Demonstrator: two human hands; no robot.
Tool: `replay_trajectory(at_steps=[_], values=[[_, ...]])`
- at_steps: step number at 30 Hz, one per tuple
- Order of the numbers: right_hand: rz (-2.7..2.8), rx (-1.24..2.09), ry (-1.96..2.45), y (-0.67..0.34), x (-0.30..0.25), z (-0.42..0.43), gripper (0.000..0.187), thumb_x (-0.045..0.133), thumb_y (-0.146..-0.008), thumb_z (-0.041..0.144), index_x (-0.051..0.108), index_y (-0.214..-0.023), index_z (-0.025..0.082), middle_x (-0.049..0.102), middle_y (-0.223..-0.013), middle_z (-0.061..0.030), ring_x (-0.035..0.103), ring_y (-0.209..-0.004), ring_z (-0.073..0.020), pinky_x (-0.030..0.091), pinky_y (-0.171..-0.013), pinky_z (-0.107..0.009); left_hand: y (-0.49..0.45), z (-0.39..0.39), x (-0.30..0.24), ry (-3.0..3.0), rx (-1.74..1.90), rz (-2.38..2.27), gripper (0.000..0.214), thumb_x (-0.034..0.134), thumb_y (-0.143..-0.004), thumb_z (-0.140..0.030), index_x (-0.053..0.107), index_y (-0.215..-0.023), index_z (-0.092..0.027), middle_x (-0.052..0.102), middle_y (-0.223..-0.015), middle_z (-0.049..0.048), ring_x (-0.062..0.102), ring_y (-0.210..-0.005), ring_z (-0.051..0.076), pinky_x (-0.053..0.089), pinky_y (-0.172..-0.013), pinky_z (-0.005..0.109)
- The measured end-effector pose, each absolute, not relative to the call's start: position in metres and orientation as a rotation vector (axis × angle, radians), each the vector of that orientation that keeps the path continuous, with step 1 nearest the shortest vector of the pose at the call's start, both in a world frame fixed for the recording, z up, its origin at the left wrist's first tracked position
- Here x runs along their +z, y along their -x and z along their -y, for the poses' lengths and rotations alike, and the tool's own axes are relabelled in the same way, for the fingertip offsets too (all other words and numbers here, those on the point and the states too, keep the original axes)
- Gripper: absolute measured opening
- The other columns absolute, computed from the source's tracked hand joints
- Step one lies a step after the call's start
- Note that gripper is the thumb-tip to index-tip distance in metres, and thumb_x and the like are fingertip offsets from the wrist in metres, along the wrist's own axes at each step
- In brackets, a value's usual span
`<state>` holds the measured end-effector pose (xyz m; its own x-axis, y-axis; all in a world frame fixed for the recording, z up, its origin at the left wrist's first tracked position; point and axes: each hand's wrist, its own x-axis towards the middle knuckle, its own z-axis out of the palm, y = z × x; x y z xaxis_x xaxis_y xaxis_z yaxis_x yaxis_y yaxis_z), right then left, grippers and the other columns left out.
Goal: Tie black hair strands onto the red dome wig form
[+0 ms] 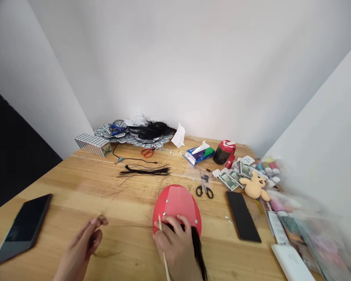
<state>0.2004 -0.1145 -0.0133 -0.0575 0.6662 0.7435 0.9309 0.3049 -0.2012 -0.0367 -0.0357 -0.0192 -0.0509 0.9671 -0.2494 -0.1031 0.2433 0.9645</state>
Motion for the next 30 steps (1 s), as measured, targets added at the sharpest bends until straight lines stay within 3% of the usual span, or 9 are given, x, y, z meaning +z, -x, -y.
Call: replay_trajectory(at_steps=[3,5,7,15,19,25,27,29,30], values=[[1.839,-0.538,1.393,-0.196,-0.027,0.115,0.018,0.056,-0.098,0.017,0.069,-0.088,0.024,0.08,-0.095,0.0024,0.07,-0.09,-0.0172,0.039,-0.089,-0.037,0.04,0.018,-0.005,-0.894,1.216,-1.322,0.051,0.071,-0.072,-0.069,0.063,-0.084,-0.02,0.07,-0.088,0.0017,0.046,-0.051,0.007,0.026,-0.04,0.016],[1.881,-0.592,1.378,-0.197,-0.029,0.114,0.019,0.055,-0.099,0.017,0.07,-0.089,0.023,0.08,-0.098,0.0008,0.07,-0.092,-0.0166,0.04,-0.089,-0.036,0.034,0.009,0.007,-0.891,1.272,-1.316,0.051,0.074,-0.07,-0.068,0.061,-0.08,-0.02,0.069,-0.117,0.0055,0.062,-0.063,0.01,0.027,-0.039,0.015],[1.91,-0.644,1.363,-0.198,-0.028,0.111,0.023,0.051,-0.1,0.017,0.071,-0.088,0.022,0.08,-0.098,0.0005,0.07,-0.092,-0.016,0.041,-0.089,-0.035,0.019,0.001,0.019,-0.933,1.281,-1.288,0.052,0.073,-0.07,-0.069,0.059,-0.077,-0.019,0.066,-0.128,0.0075,0.071,-0.073,0.015,0.027,-0.038,0.015],[1.824,-0.704,1.449,-0.189,-0.029,0.081,0.032,0.041,-0.101,0.013,0.07,-0.091,0.021,0.08,-0.095,-0.0014,0.072,-0.094,-0.0184,0.046,-0.088,-0.036,-0.059,-0.023,0.064,-1.274,1.092,-0.994,0.046,0.065,-0.08,-0.065,0.058,-0.072,-0.02,0.073,-0.114,0.0121,0.074,-0.07,0.024,0.038,-0.042,0.023],[1.789,-0.72,1.417,-0.183,-0.041,0.079,0.028,0.047,-0.097,0.012,0.067,-0.081,0.025,0.081,-0.087,0.0022,0.074,-0.088,-0.0161,0.05,-0.086,-0.032,-0.077,-0.035,0.089,-1.354,1.133,-0.9,0.04,0.058,-0.086,-0.061,0.06,-0.078,-0.022,0.076,-0.094,0.01,0.072,-0.078,0.026,0.049,-0.056,0.028],[1.807,-0.657,1.432,-0.203,-0.034,0.109,0.016,0.06,-0.094,0.023,0.067,-0.084,0.032,0.08,-0.075,0.0134,0.071,-0.063,-0.0099,0.053,-0.081,-0.025,-0.1,-0.044,0.086,-1.556,0.814,-0.7,0.036,0.053,-0.09,-0.054,0.065,-0.08,-0.022,0.076,-0.096,0.0076,0.071,-0.072,0.022,0.054,-0.077,0.034],[1.728,-0.658,1.493,-0.219,-0.021,0.119,0.013,0.06,-0.093,0.022,0.068,-0.09,0.032,0.081,-0.082,0.0086,0.07,-0.065,-0.0142,0.054,-0.082,-0.03,-0.108,-0.049,0.073,-1.581,0.728,-0.679,0.034,0.056,-0.088,-0.052,0.069,-0.082,-0.02,0.076,-0.095,0.0088,0.072,-0.076,0.025,0.054,-0.079,0.036],[1.475,-0.533,1.636,-0.237,-0.006,0.122,0.013,0.055,-0.094,0.024,0.067,-0.093,0.028,0.08,-0.1,-0.0039,0.071,-0.088,-0.0235,0.052,-0.086,-0.04,-0.115,-0.057,0.058,-1.603,0.705,-0.704,0.032,0.057,-0.088,-0.049,0.071,-0.091,-0.02,0.075,-0.101,0.0103,0.071,-0.091,0.029,0.051,-0.088,0.041],[1.19,-0.292,1.748,-0.246,0.001,0.119,0.011,0.056,-0.094,0.028,0.067,-0.094,0.026,0.077,-0.108,-0.0084,0.068,-0.102,-0.0273,0.051,-0.089,-0.043,-0.119,-0.062,0.051,-1.611,0.717,-0.729,0.031,0.058,-0.088,-0.048,0.071,-0.095,-0.021,0.074,-0.107,0.0111,0.068,-0.1,0.03,0.047,-0.094,0.043]])
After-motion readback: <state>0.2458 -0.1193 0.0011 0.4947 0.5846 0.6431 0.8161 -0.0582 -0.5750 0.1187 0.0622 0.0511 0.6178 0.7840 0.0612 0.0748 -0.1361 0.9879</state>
